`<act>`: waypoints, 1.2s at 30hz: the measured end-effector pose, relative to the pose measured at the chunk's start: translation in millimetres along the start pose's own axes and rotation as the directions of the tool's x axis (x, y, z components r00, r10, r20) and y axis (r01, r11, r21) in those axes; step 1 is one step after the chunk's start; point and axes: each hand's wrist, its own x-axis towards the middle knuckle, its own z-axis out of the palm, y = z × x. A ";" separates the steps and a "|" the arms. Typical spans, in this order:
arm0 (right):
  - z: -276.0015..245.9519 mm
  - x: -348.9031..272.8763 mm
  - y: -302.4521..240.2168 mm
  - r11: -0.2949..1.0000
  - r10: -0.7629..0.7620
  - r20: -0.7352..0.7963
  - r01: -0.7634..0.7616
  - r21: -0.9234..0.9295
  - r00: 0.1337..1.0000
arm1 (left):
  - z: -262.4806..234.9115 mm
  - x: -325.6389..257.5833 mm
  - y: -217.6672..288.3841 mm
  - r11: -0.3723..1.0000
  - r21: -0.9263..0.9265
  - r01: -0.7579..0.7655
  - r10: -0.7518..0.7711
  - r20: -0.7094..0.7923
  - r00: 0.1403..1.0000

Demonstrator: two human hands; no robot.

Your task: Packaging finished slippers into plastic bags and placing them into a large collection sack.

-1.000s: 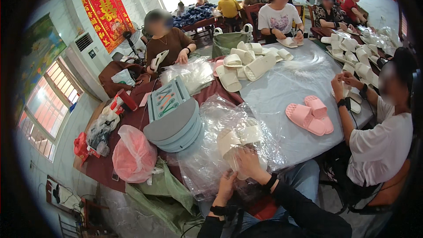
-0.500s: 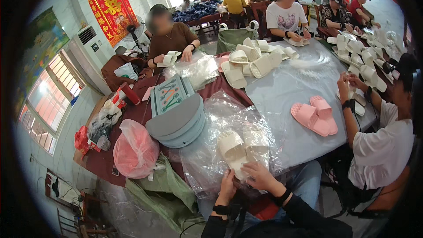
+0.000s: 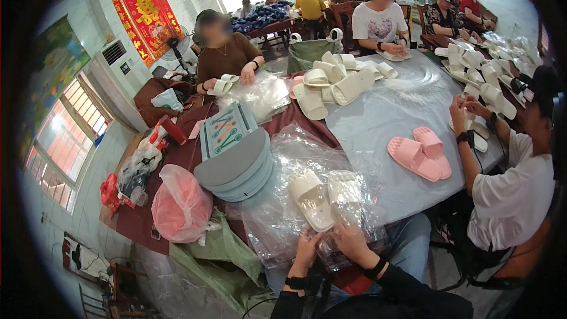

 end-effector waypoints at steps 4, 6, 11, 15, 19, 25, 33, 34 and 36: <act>-7.6 -12.4 15.7 0.974 -0.216 0.039 0.218 -0.053 0.976 | -2.3 2.7 0.6 0.999 0.047 0.026 -0.027 0.012 1.000; -23.4 -16.6 6.3 0.909 -0.353 0.055 0.356 -0.215 0.934 | -5.0 1.1 0.3 0.999 0.047 -0.006 0.005 0.004 1.000; -5.3 -11.6 26.4 0.926 -0.281 -0.159 0.224 -0.305 0.946 | 17.1 -2.2 12.7 0.999 0.030 0.018 -0.017 -0.036 0.999; -23.8 -7.4 7.6 0.997 -0.077 0.041 0.078 -0.025 0.996 | -7.8 0.3 8.1 0.987 0.159 0.016 -0.022 0.040 0.999; -22.2 -13.8 0.0 0.990 -0.115 -0.016 0.114 -0.083 0.993 | 1.6 -4.5 4.1 0.983 0.182 -0.013 0.021 -0.042 0.999; -6.7 -12.1 17.0 0.953 -0.290 -0.371 0.229 -0.200 0.882 | 15.1 -7.3 3.7 0.969 0.245 -0.021 0.046 -0.094 0.995; 10.9 -3.2 36.7 0.988 -0.153 -0.498 0.129 -0.083 0.853 | 9.7 -5.9 -1.5 0.956 0.293 -0.026 0.074 -0.155 0.985; 9.7 -2.2 35.8 0.989 -0.145 -0.499 0.119 -0.084 0.855 | 11.6 -5.3 -2.8 0.956 0.293 -0.018 0.065 -0.152 0.986; 8.5 -1.1 32.4 0.989 -0.109 -0.498 0.045 -0.139 0.861 | 16.1 -3.0 -4.6 0.945 0.320 -0.069 0.126 -0.160 0.979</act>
